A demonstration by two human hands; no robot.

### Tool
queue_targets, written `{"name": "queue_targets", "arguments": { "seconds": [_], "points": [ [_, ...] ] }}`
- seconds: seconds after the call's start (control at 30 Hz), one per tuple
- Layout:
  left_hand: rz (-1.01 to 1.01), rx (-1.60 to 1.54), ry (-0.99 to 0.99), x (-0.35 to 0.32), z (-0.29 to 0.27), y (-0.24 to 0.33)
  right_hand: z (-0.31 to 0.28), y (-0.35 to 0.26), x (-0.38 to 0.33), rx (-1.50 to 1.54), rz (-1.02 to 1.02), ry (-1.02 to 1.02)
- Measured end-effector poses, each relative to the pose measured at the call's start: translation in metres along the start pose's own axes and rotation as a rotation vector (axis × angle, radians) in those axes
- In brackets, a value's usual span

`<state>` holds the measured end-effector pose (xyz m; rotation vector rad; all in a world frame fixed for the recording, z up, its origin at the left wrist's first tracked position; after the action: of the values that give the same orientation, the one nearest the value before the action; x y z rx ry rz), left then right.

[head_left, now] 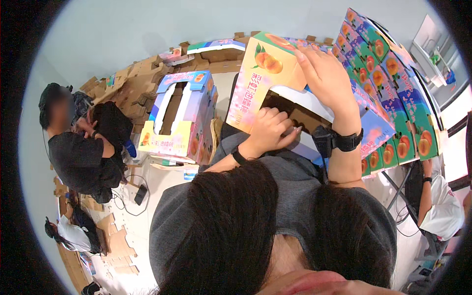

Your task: The recorder and others in the scene are assembling and stacking cardboard boxes for peaches.

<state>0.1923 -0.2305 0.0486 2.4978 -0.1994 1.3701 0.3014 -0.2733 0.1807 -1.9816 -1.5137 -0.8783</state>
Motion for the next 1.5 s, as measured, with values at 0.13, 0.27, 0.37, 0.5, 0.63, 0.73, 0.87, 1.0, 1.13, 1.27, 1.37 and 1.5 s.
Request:
{"name": "queue_targets", "arguments": {
  "seconds": [0.13, 0.27, 0.37, 0.5, 0.63, 0.73, 0.87, 1.0, 1.13, 1.27, 1.37, 1.5],
  "points": [
    [0.023, -0.018, 0.053, 0.001, -0.003, 0.002, -0.004, -0.005, 0.002, -0.034, -0.036, 0.086],
    [0.009, -0.017, 0.045, 0.001, -0.002, 0.000, 0.005, 0.006, 0.003, 0.062, 0.119, -0.087],
    [0.010, -0.019, 0.035, 0.001, -0.001, -0.001, 0.005, 0.005, 0.004, 0.044, 0.117, -0.070],
    [0.015, -0.030, 0.051, 0.003, -0.002, -0.001, 0.004, 0.002, 0.007, 0.007, 0.074, 0.009],
    [-0.007, 0.004, 0.021, 0.006, -0.001, -0.002, -0.032, -0.029, 0.005, -0.190, -0.386, 0.337],
    [-0.029, 0.011, -0.007, 0.008, 0.000, -0.004, -0.057, -0.025, -0.013, 0.003, -0.303, 0.412],
    [-0.015, 0.003, 0.009, 0.008, -0.003, 0.000, -0.060, -0.034, -0.058, 0.348, -0.292, 0.155],
    [-0.015, 0.016, -0.017, 0.009, -0.002, 0.000, -0.031, -0.038, -0.101, 0.433, -0.255, -0.244],
    [-0.017, 0.023, 0.009, 0.011, -0.001, -0.001, -0.018, -0.026, -0.135, 0.311, -0.141, -0.289],
    [-0.008, 0.023, 0.007, 0.011, -0.001, 0.001, 0.008, -0.008, -0.159, 0.324, 0.000, -0.409],
    [-0.001, 0.030, 0.012, 0.012, -0.001, 0.001, 0.028, 0.002, -0.166, 0.345, 0.061, -0.432],
    [-0.002, 0.043, 0.012, 0.015, 0.001, -0.001, 0.038, 0.009, -0.166, 0.134, 0.025, -0.345]
  ]
}}
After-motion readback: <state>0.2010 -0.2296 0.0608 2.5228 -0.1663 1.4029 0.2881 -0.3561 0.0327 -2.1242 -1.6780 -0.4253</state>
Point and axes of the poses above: each hand's wrist, its own x-axis towards the middle knuckle, its own z-axis out of the palm, y = z × x, the point moved 8 cm from there along x, towards the middle knuckle, and after that the axes turned 5 degrees about -z, right-handed, at the moved point
